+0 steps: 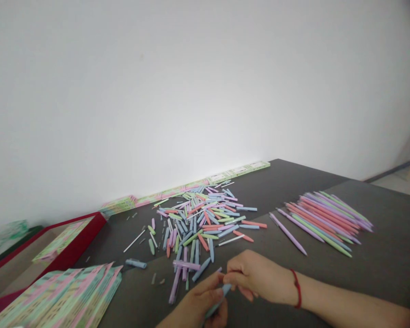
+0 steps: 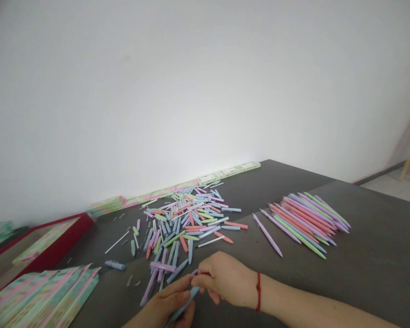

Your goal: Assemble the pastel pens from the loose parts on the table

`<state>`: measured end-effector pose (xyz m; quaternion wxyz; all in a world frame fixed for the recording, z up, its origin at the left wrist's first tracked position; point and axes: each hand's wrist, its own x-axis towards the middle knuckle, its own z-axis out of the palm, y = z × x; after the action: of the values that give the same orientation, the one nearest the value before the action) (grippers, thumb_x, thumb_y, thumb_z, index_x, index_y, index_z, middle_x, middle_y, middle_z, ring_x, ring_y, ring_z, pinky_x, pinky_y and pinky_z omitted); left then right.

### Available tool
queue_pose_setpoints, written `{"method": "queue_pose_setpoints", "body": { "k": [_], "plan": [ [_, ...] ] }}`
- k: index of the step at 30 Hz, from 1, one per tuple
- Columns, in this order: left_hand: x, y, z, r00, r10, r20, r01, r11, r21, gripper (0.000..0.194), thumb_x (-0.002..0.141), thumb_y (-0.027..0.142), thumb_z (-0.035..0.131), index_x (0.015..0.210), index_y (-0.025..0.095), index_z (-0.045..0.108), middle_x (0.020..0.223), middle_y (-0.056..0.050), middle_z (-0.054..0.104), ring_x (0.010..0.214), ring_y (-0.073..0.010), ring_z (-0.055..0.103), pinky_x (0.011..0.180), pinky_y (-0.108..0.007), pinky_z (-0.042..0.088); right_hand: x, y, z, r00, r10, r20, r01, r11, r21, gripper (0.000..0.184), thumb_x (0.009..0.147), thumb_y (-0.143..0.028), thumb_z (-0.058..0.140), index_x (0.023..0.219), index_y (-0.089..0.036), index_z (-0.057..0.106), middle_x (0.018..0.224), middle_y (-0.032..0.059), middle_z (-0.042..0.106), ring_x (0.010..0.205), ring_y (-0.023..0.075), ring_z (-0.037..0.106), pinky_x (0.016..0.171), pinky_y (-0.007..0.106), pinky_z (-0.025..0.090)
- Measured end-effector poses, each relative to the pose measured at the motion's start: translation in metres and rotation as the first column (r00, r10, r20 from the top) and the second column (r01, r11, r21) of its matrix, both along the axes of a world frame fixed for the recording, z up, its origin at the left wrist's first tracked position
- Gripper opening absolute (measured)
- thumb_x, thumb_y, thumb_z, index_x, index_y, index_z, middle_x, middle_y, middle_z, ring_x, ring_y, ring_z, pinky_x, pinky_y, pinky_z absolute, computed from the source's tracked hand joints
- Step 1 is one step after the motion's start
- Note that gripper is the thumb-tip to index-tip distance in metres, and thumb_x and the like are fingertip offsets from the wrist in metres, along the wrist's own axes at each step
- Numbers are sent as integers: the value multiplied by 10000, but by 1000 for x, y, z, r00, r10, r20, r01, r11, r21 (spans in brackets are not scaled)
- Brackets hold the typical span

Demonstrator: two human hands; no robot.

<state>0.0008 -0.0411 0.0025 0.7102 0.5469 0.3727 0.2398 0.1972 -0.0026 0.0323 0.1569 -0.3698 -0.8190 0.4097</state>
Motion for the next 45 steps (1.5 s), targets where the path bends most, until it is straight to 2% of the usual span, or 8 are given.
{"method": "queue_pose_setpoints", "body": {
  "k": [6, 9, 12, 19, 29, 34, 38, 45],
  "plan": [
    [0, 5, 7, 994, -70, 85, 79, 991, -107, 484, 800, 467, 514, 1143, 133, 438, 467, 87, 477, 298, -47, 236, 316, -169, 126, 5, 3, 5, 990, 116, -85, -110, 991, 81, 164, 789, -307, 630, 882, -171, 640, 690, -42, 599, 603, 97, 503, 528, 176, 333],
    [0, 7, 4, 989, -125, 80, 131, 987, -88, 470, 808, 476, 480, 1129, 135, 455, 463, 84, 470, 292, -53, 255, 315, -167, 138, 4, 2, 0, 990, 111, -82, -109, 994, 26, 161, 838, -280, 559, 754, -162, 628, 579, -55, 544, 540, 86, 489, 508, 174, 330],
    [0, 10, -4, 987, -141, 75, 145, 988, -58, 522, 833, 526, 385, 1162, 124, 437, 440, 80, 469, 280, -67, 273, 297, -167, 151, 2, 0, -3, 998, 53, -41, -54, 999, -5, 283, 873, -296, 497, 646, -160, 595, 479, -61, 476, 469, 79, 447, 476, 178, 316],
    [0, 16, -31, 991, -129, 22, 131, 989, -76, 578, 790, 615, 316, 1099, 149, 461, 384, 77, 489, 227, -65, 259, 279, -156, 159, 3, -1, 6, 980, 98, -176, -136, 965, -223, 100, 775, -229, 589, 859, -177, 581, 558, -76, 552, 451, 69, 485, 445, 147, 377],
    [4, 2, -2, 997, -32, -74, 32, 999, -1, 290, 763, 357, 437, 963, 161, 511, 456, 73, 485, 319, -62, 309, 321, -161, 189, -4, -4, -5, 1000, 13, 13, -9, 966, -259, 335, 878, -336, 402, 583, -190, 468, 409, -60, 474, 316, 67, 392, 329, 153, 281],
    [6, 5, 1, 999, -32, 3, 32, 999, -18, 362, 750, 326, 423, 1025, 120, 537, 448, 68, 479, 295, -59, 276, 291, -165, 178, 5, 0, 4, 988, 116, -105, -128, 985, -116, 139, 715, -231, 645, 837, -180, 604, 656, -54, 587, 557, 83, 499, 493, 158, 345],
    [6, 3, 4, 1000, -14, -17, 13, 1000, -27, 381, 741, 327, 413, 1033, 119, 543, 421, 66, 478, 270, -64, 276, 272, -161, 169, 5, 1, 6, 991, 85, -99, -90, 995, -46, 36, 738, -199, 626, 761, -172, 618, 621, -61, 561, 568, 80, 481, 505, 165, 315],
    [6, 2, 5, 999, -23, -35, 23, 1000, -10, 307, 765, 284, 382, 986, 152, 548, 427, 68, 484, 280, -68, 290, 282, -153, 187, 2, -6, 8, 999, 11, 48, -9, 999, -36, 347, 887, -322, 454, 605, -162, 578, 463, -57, 467, 447, 80, 437, 457, 189, 287]
  ]
}}
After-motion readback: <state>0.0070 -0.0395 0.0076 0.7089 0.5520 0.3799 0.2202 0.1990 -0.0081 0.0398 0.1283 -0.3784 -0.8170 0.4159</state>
